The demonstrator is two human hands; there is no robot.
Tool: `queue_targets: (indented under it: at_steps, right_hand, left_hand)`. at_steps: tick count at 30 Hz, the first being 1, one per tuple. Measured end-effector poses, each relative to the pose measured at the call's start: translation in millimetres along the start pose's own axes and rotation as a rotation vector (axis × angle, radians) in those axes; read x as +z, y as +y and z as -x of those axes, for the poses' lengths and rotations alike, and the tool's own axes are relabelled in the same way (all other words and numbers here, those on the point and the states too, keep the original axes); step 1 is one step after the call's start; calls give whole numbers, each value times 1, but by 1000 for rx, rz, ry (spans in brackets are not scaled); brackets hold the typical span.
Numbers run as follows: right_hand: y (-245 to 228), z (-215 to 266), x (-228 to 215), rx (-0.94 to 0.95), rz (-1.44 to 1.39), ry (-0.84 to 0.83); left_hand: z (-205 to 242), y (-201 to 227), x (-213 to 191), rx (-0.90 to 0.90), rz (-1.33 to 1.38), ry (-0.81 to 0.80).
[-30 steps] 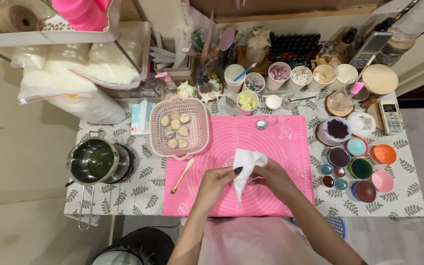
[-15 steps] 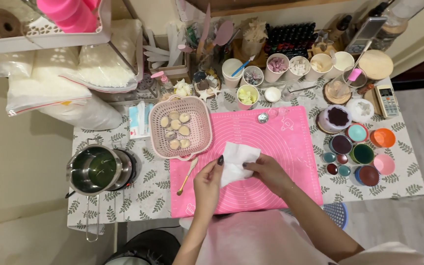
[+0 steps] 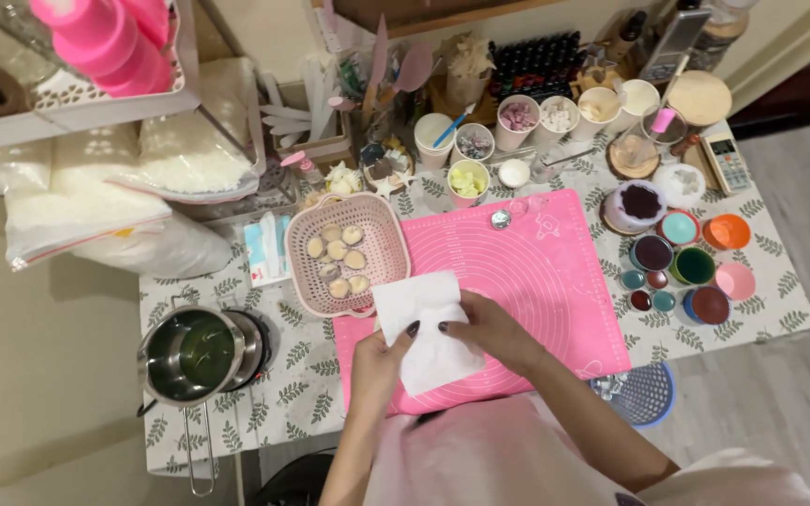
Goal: Preparing decorative elements and pouring scented wax into containers.
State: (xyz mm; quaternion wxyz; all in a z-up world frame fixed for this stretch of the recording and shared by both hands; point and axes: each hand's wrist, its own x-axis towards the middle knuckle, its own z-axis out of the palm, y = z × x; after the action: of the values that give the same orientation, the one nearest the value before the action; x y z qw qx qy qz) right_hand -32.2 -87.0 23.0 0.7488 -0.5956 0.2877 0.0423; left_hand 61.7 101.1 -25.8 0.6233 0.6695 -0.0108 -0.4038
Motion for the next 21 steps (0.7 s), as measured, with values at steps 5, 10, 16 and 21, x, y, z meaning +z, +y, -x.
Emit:
queue_targets:
  at_steps: [5,10,16,21]
  right_hand:
    - [28,-1,-8,54,-76,8]
    - [29,3,-20,-15,-16,44]
    - [15,12,-41,-216,-16,63]
    - [30,-1,-68,-231,22,60]
  left_hand:
    - [-3,10,-20,-105,33,-166]
    - [-3,27,-26,-68,-134,-295]
    - [8,79,14,-222,238,-401]
    - [-31,8,53,-59,-43,-316]
